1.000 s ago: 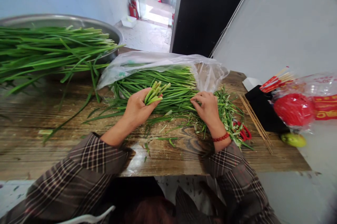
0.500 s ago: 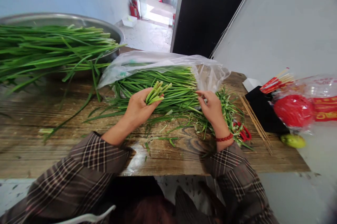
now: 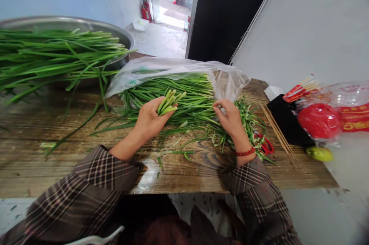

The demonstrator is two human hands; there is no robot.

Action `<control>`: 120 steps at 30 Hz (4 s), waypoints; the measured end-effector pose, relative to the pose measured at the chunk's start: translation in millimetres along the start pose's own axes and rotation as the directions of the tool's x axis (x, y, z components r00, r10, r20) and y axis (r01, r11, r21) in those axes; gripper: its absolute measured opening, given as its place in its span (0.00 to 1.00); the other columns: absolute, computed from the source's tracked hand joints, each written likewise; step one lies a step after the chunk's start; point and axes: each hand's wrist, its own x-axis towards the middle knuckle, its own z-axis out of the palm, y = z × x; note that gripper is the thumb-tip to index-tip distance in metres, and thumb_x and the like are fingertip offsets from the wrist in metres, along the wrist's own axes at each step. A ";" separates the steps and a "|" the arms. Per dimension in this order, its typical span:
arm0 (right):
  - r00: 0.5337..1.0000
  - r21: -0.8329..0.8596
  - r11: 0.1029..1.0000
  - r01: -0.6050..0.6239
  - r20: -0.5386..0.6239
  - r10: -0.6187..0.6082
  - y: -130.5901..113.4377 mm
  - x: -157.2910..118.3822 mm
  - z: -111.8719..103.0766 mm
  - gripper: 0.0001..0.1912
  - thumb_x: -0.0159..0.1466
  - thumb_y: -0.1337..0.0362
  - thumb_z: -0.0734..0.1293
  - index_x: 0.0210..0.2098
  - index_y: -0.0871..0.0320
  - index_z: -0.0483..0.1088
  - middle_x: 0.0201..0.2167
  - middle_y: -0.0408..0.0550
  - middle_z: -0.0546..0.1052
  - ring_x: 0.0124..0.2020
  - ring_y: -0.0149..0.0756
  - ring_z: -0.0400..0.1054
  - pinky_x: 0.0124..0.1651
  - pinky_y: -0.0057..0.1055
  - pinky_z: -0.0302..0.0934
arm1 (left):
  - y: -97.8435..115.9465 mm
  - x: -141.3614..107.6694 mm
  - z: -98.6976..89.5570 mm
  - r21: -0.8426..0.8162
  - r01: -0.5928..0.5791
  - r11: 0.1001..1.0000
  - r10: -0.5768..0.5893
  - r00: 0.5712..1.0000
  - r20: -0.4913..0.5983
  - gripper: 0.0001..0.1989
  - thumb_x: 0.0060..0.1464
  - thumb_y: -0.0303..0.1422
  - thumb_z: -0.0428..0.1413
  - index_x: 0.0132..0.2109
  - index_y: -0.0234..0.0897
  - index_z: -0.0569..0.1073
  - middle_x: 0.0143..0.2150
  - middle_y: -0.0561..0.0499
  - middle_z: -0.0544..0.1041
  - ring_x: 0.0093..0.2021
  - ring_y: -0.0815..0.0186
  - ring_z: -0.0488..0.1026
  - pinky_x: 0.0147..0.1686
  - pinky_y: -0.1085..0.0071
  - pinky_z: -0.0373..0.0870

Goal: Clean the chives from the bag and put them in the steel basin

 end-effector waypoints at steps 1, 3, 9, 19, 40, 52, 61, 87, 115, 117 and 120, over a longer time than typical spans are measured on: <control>0.999 0.116 0.993 -0.017 -0.028 0.020 -2.7 -0.9 -0.1 0.08 0.66 0.62 0.62 0.38 0.55 0.72 0.36 0.47 0.76 0.38 0.38 0.69 0.42 0.34 0.62 | 0.8 -0.2 -0.2 0.008 -0.005 1.000 0.006 1.000 -0.012 0.13 0.54 0.42 0.57 0.36 0.35 0.76 0.35 0.48 0.79 0.36 0.61 0.75 0.37 0.69 0.71; 0.997 0.298 0.953 -0.049 -0.047 0.066 -10.8 -3.4 0.3 0.08 0.65 0.61 0.63 0.38 0.55 0.72 0.32 0.44 0.76 0.32 0.34 0.68 0.37 0.31 0.62 | 3.6 -0.9 -0.9 0.020 -0.029 0.999 0.030 0.999 -0.037 0.12 0.55 0.41 0.57 0.36 0.36 0.76 0.35 0.48 0.78 0.37 0.62 0.74 0.39 0.68 0.70; 0.998 0.389 0.920 0.054 -0.050 -0.038 -45.8 -12.0 5.2 0.06 0.64 0.63 0.65 0.36 0.55 0.75 0.34 0.45 0.79 0.36 0.34 0.72 0.40 0.31 0.65 | 13.6 -4.8 -0.7 0.005 -0.156 0.988 0.156 0.987 -0.033 0.10 0.57 0.37 0.55 0.42 0.36 0.75 0.43 0.47 0.78 0.42 0.63 0.74 0.46 0.66 0.70; 1.000 0.568 0.823 -0.001 0.002 0.000 -63.9 -20.4 25.5 0.05 0.62 0.62 0.68 0.38 0.54 0.71 0.31 0.42 0.77 0.32 0.32 0.72 0.38 0.30 0.66 | 12.1 -6.4 8.6 -0.025 -0.191 0.981 0.190 0.944 0.269 0.08 0.56 0.34 0.54 0.32 0.35 0.72 0.32 0.52 0.75 0.33 0.68 0.70 0.35 0.74 0.65; 0.963 0.245 0.933 0.263 -0.013 -0.269 -52.7 -12.4 11.0 0.06 0.64 0.61 0.67 0.40 0.55 0.73 0.37 0.48 0.76 0.39 0.38 0.69 0.43 0.35 0.61 | 5.8 -4.7 5.0 0.105 -0.278 0.955 0.230 0.916 0.330 0.05 0.55 0.31 0.54 0.32 0.35 0.73 0.30 0.52 0.74 0.31 0.68 0.70 0.31 0.74 0.61; 0.959 0.647 0.709 -0.280 0.215 0.183 -61.5 -12.9 31.6 0.10 0.60 0.59 0.66 0.26 0.57 0.68 0.23 0.40 0.69 0.27 0.30 0.60 0.33 0.29 0.54 | 9.7 -9.0 1.1 0.420 -0.681 0.599 0.547 0.732 0.406 0.13 0.51 0.22 0.49 0.41 0.36 0.74 0.35 0.47 0.76 0.34 0.61 0.70 0.33 0.65 0.58; 0.906 0.790 0.513 -0.335 0.121 0.406 -45.0 -8.4 27.7 0.17 0.56 0.49 0.69 0.27 0.57 0.67 0.22 0.40 0.67 0.23 0.28 0.57 0.24 0.26 0.52 | 7.0 -7.6 -5.2 0.449 -0.646 0.617 0.504 0.763 0.404 0.12 0.54 0.25 0.49 0.42 0.39 0.74 0.37 0.46 0.78 0.36 0.60 0.71 0.35 0.63 0.59; 0.979 -0.080 0.991 0.110 0.183 -0.094 -3.9 -9.2 -23.4 0.04 0.63 0.64 0.68 0.32 0.55 0.75 0.32 0.47 0.77 0.35 0.38 0.69 0.41 0.34 0.58 | 4.5 1.2 -3.3 0.189 -0.173 0.967 0.171 0.985 0.023 0.10 0.57 0.36 0.54 0.30 0.38 0.69 0.28 0.53 0.71 0.30 0.68 0.67 0.33 0.72 0.64; 0.875 0.789 0.596 -0.150 -0.175 0.451 -34.7 -10.5 9.2 0.21 0.64 0.49 0.64 0.21 0.56 0.63 0.19 0.39 0.63 0.22 0.28 0.58 0.27 0.27 0.57 | 13.3 -1.5 -0.6 -0.011 -0.135 0.991 0.129 0.919 0.372 0.10 0.54 0.35 0.53 0.28 0.35 0.71 0.26 0.53 0.74 0.29 0.67 0.70 0.31 0.74 0.64; 0.879 0.781 0.612 -0.128 -0.196 0.434 -28.3 -8.2 4.7 0.23 0.64 0.49 0.64 0.20 0.56 0.62 0.18 0.39 0.62 0.21 0.28 0.58 0.27 0.27 0.56 | 13.4 -0.8 -1.9 -0.024 -0.122 0.992 0.123 0.927 0.355 0.11 0.55 0.35 0.53 0.28 0.35 0.71 0.26 0.53 0.73 0.28 0.67 0.69 0.31 0.73 0.64; 0.852 0.706 0.700 -0.108 -0.297 0.432 -22.4 -5.4 0.1 0.19 0.64 0.50 0.65 0.24 0.56 0.67 0.22 0.41 0.68 0.24 0.29 0.62 0.30 0.28 0.58 | 11.9 -0.2 -2.8 -0.007 -0.095 0.995 0.093 0.954 0.285 0.11 0.55 0.36 0.53 0.28 0.35 0.71 0.25 0.54 0.71 0.27 0.68 0.68 0.30 0.73 0.64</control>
